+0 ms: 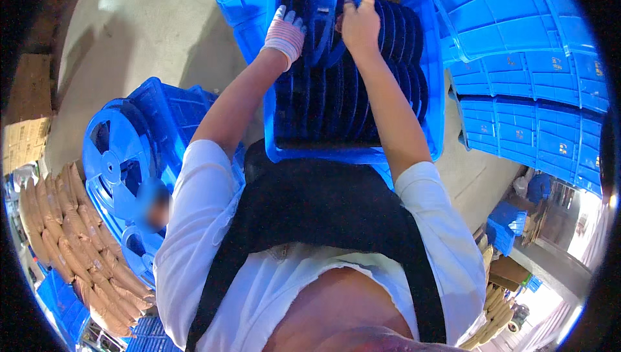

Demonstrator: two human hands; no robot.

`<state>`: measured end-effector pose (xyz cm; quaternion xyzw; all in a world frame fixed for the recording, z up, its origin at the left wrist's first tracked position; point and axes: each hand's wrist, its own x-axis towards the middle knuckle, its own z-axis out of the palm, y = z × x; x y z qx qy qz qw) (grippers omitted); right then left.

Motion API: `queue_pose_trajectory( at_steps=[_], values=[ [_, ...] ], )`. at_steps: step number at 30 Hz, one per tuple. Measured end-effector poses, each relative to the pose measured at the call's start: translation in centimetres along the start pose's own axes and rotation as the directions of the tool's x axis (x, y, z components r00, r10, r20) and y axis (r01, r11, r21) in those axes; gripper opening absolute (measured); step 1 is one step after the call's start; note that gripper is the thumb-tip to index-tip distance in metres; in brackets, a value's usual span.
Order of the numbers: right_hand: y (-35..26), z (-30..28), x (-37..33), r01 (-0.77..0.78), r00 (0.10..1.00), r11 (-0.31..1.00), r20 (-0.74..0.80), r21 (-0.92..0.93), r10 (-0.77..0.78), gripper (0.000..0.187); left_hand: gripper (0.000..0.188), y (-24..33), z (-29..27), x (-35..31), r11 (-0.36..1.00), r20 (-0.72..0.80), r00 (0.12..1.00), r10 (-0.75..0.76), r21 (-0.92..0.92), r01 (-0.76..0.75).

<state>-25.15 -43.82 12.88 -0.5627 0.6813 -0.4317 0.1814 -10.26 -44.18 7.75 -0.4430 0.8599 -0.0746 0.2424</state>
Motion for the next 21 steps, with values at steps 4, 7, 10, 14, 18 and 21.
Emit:
queue_pose_trajectory(
  at_steps=[4, 7, 10, 14, 18, 21],
  values=[
    [1.3, 2.7, -0.4, -0.063, 0.983, 0.931, 0.137, -0.358, 0.120, 0.052, 0.049, -0.8, 1.1, -3.1, 0.972, -0.207, 0.959, -0.194, -0.174, 0.159],
    [4.3, 2.4, -1.3, -0.027, 0.926, 0.916, 0.336, -0.401, 0.174, 0.053, 0.054, 0.1, 2.2, -7.5, 0.859, -0.320, 0.844, -0.430, -0.433, 0.273],
    [7.4, 0.7, -4.2, -0.050, 0.942, 0.941, 0.297, -0.335, 0.156, 0.045, 0.059, 2.9, 5.8, -8.8, 0.742, -0.353, 0.747, -0.563, -0.614, 0.269],
    [10.7, -1.6, -7.8, 0.018, 0.977, 0.941, 0.205, -0.337, 0.054, 0.036, 0.063, 5.0, 7.3, -9.8, 0.671, -0.365, 0.725, -0.584, -0.720, 0.178],
    [12.5, -2.7, -9.0, 0.024, 0.989, 0.954, 0.149, -0.298, 0.021, 0.031, 0.064, 4.8, 6.8, -9.6, 0.686, -0.370, 0.735, -0.568, -0.706, 0.175],
    [12.5, -2.8, -9.6, 0.054, 0.991, 0.960, 0.135, -0.274, -0.017, 0.029, 0.062, 4.5, 6.3, -9.8, 0.686, -0.354, 0.754, -0.553, -0.707, 0.172]
  ],
)
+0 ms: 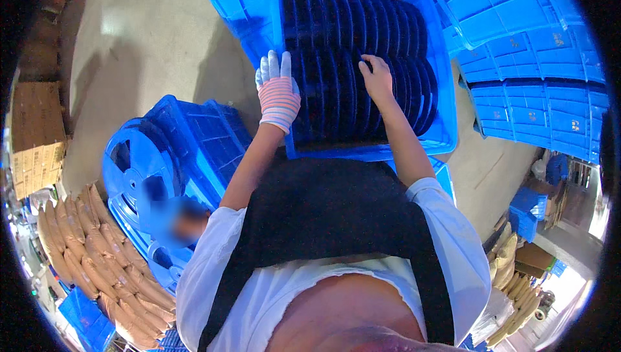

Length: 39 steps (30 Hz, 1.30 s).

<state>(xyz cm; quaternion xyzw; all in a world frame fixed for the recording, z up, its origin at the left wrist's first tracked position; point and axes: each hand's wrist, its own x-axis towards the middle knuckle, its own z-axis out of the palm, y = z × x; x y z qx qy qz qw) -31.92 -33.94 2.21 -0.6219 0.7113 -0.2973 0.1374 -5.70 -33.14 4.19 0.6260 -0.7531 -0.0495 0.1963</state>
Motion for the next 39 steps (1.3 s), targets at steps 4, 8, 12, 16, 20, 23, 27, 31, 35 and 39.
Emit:
queue_pose_trajectory(
  at_steps=[4, 8, 12, 16, 20, 23, 27, 31, 35, 39],
  values=[
    [0.4, 0.5, 0.0, 0.020, 1.000, 1.000, 0.008, -0.014, -0.020, 0.027, 0.060, 0.0, -0.3, 0.0, 1.000, -0.015, 1.000, 0.009, -0.007, -0.009],
    [-0.9, 1.6, 2.1, 0.056, 0.998, 0.997, -0.014, -0.045, -0.056, 0.028, 0.060, -0.2, -0.1, 0.0, 1.000, -0.014, 1.000, 0.015, -0.003, -0.015],
    [-4.4, 3.7, 8.3, 0.002, 0.993, 0.999, 0.115, -0.049, 0.004, 0.033, 0.060, 0.2, 0.2, 0.3, 1.000, -0.023, 1.000, 0.020, -0.019, -0.020],
    [-9.0, 5.9, 13.5, -0.052, 0.933, 0.927, 0.312, -0.370, 0.178, 0.042, 0.061, 0.2, -0.2, 0.1, 1.000, -0.075, 0.997, 0.001, 0.012, 0.000],
    [-9.2, 7.4, 16.7, 0.066, 0.852, 0.797, 0.449, -0.601, 0.268, 0.031, 0.053, 1.1, -2.2, 0.4, 0.998, -0.054, 0.997, -0.050, -0.033, 0.048],
    [-9.3, 5.3, 17.5, 0.246, 0.883, 0.706, 0.454, -0.665, 0.119, 0.024, 0.053, 2.1, -2.7, 0.4, 0.992, -0.032, 0.996, -0.087, -0.097, 0.083],
    [-11.1, 0.6, 18.9, 0.314, 0.948, 0.724, 0.246, -0.613, -0.203, 0.033, 0.051, 2.6, -2.0, -0.4, 0.994, -0.145, 0.985, -0.089, -0.075, 0.079],
    [-9.4, -7.7, 26.6, 0.240, 0.956, 0.913, 0.085, 0.331, -0.282, 0.034, 0.055, 3.6, -1.2, -2.0, 0.986, -0.313, 0.935, -0.165, -0.058, 0.154],
    [-18.4, -17.7, 21.0, 0.509, 0.859, 0.669, -0.282, 0.541, -0.426, 0.024, 0.060, 6.1, -4.1, -8.8, 0.957, -0.365, 0.885, -0.290, -0.101, 0.272],
    [-25.6, -16.8, 12.6, 0.675, 0.732, 0.278, -0.573, 0.684, -0.367, 0.032, 0.060, 9.2, -6.0, -17.1, 0.891, -0.394, 0.807, -0.439, -0.076, 0.448]
  ],
)
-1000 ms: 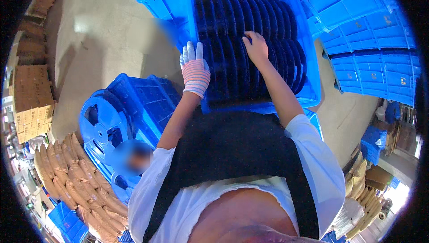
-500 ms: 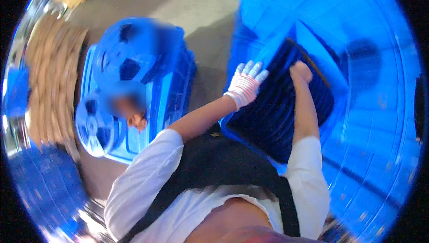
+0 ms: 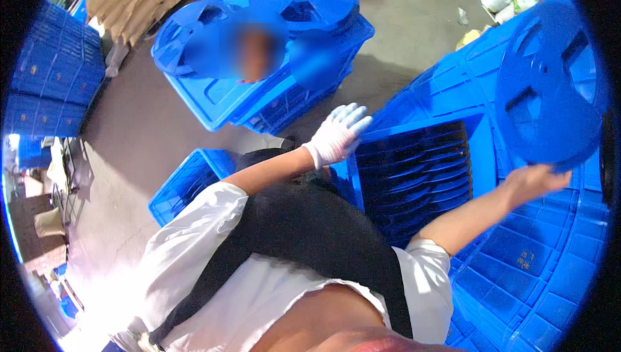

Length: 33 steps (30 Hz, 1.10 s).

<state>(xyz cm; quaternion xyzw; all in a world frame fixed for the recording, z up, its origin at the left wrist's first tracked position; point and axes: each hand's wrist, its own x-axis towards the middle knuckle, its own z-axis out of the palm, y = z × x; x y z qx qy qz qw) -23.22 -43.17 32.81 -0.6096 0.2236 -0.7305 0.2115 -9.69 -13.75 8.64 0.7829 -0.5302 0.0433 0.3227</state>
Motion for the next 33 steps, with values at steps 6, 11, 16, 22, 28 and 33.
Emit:
queue_pose_trajectory(
  at_steps=[6, 11, 16, 22, 28, 33],
  values=[
    [-4.0, 13.2, -13.1, -0.136, 0.901, 0.986, 0.427, 0.098, 0.082, 0.034, 0.062, -3.1, -5.4, -11.3, 0.940, -0.039, 0.958, -0.284, 0.184, 0.286],
    [-12.6, 21.9, -24.5, 0.511, 0.426, 0.605, 0.432, 0.610, -0.795, 0.059, 0.063, -6.8, -7.9, -19.3, 0.827, -0.168, 0.858, -0.485, 0.230, 0.513],
    [-19.7, 31.4, -38.1, 0.418, 0.254, 0.526, 0.460, 0.741, -0.851, 0.064, 0.064, -8.8, -11.0, -25.6, 0.662, -0.255, 0.708, -0.658, 0.250, 0.706],
    [-20.6, 40.2, -51.9, 0.399, 0.050, 0.478, 0.501, 0.783, -0.864, 0.047, 0.053, -9.0, -11.9, -35.5, 0.277, -0.203, 0.294, -0.934, 0.108, 0.955],
    [-13.5, 41.0, -57.6, 0.328, -0.248, 0.536, 0.619, 0.778, -0.745, 0.068, 0.046, -7.2, -4.2, -45.2, -0.243, 0.083, -0.229, -0.970, -0.283, 0.928],
    [-19.1, 34.9, -53.7, 0.311, -0.183, 0.598, 0.664, 0.739, -0.725, 0.069, 0.047, -9.0, 2.6, -52.4, -0.468, 0.303, -0.360, -0.882, -0.484, 0.739]
  ],
)
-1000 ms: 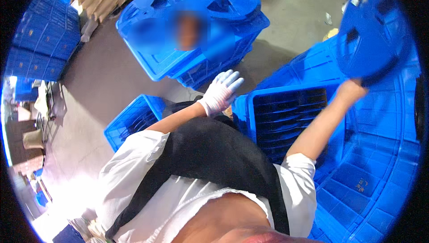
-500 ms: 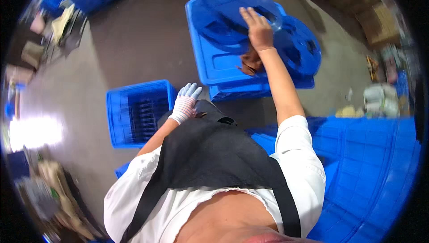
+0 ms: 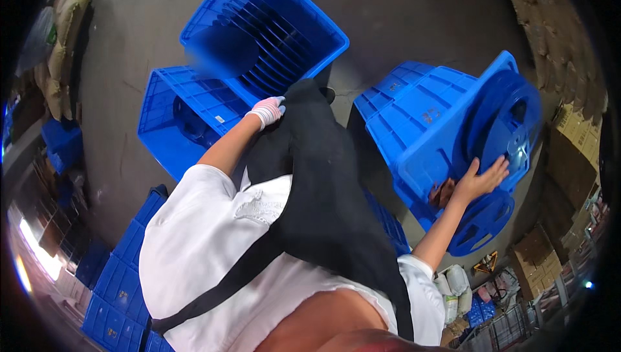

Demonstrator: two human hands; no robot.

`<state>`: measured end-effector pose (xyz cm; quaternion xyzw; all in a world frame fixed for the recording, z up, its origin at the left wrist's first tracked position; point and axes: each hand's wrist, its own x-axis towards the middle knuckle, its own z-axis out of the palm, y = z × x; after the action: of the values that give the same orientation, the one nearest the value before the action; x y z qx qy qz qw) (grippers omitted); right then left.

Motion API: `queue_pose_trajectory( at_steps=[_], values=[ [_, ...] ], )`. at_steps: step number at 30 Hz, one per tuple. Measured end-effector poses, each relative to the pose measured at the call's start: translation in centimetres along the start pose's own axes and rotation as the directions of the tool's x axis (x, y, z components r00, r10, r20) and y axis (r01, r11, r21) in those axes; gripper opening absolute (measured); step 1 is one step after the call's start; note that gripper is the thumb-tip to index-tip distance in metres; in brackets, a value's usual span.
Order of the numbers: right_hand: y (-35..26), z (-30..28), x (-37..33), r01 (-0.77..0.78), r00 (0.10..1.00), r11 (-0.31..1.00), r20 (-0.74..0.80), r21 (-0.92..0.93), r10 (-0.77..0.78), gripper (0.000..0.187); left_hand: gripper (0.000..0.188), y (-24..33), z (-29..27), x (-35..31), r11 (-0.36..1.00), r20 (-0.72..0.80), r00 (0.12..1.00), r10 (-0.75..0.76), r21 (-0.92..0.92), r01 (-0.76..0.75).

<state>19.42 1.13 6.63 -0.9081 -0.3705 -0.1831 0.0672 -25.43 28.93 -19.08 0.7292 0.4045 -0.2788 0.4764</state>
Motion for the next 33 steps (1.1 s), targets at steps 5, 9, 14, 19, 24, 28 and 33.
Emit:
queue_pose_trajectory(
  at_steps=[5, 9, 14, 19, 24, 28, 33],
  values=[
    [-15.6, -0.6, -3.4, 0.286, 0.871, 0.759, 0.172, 0.585, -0.461, 0.051, 0.044, -2.7, 0.7, 12.1, 0.995, -0.193, 0.980, -0.056, -0.087, 0.040],
    [-20.2, 4.0, -8.1, -0.130, 0.596, 0.676, 0.602, 0.725, -0.532, 0.047, 0.046, -1.1, -2.2, 24.6, 0.885, -0.389, 0.869, -0.307, -0.452, 0.110],
    [-18.0, 7.4, -11.4, -0.485, 0.461, 0.765, 0.867, 0.423, -0.187, 0.047, 0.028, -0.5, -4.0, 34.2, 0.295, 0.032, 0.652, -0.758, -0.874, 0.386],
    [-18.1, 7.7, -13.5, -0.567, 0.342, 0.753, 0.927, 0.332, -0.151, 0.044, 0.019, -2.3, -4.1, 35.8, 0.247, 0.024, 0.641, -0.767, -0.912, 0.329],
    [-18.6, 7.1, -14.0, -0.585, 0.414, 0.717, 0.900, 0.378, -0.137, 0.041, 0.022, -0.4, -5.4, 29.3, 0.402, -0.085, 0.747, -0.659, -0.880, 0.254],
    [-19.4, 6.1, -13.7, -0.524, 0.577, 0.683, 0.802, 0.510, -0.156, 0.039, 0.021, 2.6, -9.5, 16.6, 0.381, -0.049, 0.796, -0.604, -0.895, 0.233],
    [-22.0, 3.8, -15.1, -0.571, 0.685, 0.511, 0.716, 0.643, -0.136, 0.038, 0.024, 7.0, -14.1, -4.6, 0.421, -0.196, 0.873, -0.446, -0.907, 0.012]
  ],
)
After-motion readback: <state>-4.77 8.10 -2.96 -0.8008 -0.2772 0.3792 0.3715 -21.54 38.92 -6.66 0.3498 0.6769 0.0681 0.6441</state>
